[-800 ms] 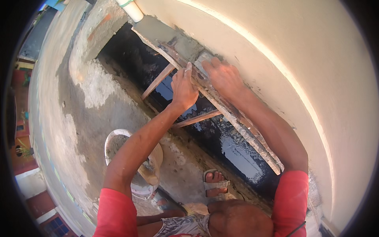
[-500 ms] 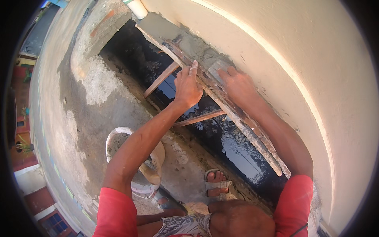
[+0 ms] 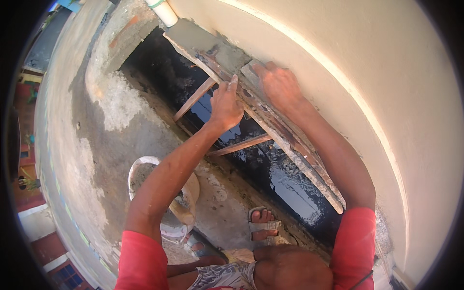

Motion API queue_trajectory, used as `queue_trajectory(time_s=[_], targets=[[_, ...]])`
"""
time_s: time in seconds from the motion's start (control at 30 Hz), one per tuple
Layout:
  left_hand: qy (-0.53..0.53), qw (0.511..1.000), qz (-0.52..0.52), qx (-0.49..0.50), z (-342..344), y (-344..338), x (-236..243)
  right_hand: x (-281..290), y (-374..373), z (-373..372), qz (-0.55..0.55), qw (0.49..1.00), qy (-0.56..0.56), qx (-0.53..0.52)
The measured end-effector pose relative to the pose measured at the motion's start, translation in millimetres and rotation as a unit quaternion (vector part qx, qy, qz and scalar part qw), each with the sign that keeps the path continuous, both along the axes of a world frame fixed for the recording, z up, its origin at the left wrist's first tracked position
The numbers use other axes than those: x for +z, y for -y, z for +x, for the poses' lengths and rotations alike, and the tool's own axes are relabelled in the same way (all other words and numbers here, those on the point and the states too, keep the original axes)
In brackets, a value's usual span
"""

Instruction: The person scoops wet cement from a bucket using a trowel and applies it to a wall section around a white pipe. They spread and smooth the cement along the wall surface using the trowel.

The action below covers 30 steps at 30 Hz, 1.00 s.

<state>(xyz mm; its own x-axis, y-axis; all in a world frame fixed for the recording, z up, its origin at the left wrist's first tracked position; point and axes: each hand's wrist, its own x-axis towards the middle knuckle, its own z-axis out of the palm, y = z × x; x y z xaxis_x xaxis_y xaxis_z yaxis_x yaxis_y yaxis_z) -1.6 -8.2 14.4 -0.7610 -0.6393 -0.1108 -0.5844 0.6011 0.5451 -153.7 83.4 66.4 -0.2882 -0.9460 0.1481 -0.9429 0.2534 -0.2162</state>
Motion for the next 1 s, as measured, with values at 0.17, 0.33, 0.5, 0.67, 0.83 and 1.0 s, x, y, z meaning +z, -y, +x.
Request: queue_trajectory(time_s=[0.17, 0.33, 0.5, 0.67, 0.83, 1.0], targets=[[0.005, 1.000, 0.002, -0.004, 1, 1, 4, -5, -1, 4, 0.038, 0.999, 0.012, -0.001], [0.011, 1.000, -0.002, -0.001, 2, 2, -1, -13, -44, 5, 0.022, 1.000, 0.009, -0.006], [0.025, 1.000, 0.009, -0.001, -1, 3, 1, -14, -96, 4, 0.016, 0.999, 0.041, -0.030], [0.035, 0.999, 0.012, -0.004, -2, 2, 4, -5, -158, 12, 0.031, 0.995, 0.048, -0.076], [0.043, 0.999, 0.008, -0.001, -3, 2, 6, 6, -190, 15, -0.015, 0.994, 0.056, -0.095], [0.041, 0.999, 0.009, 0.004, -4, 3, 4, 0, -108, 10, -0.037, 0.999, 0.031, -0.024]])
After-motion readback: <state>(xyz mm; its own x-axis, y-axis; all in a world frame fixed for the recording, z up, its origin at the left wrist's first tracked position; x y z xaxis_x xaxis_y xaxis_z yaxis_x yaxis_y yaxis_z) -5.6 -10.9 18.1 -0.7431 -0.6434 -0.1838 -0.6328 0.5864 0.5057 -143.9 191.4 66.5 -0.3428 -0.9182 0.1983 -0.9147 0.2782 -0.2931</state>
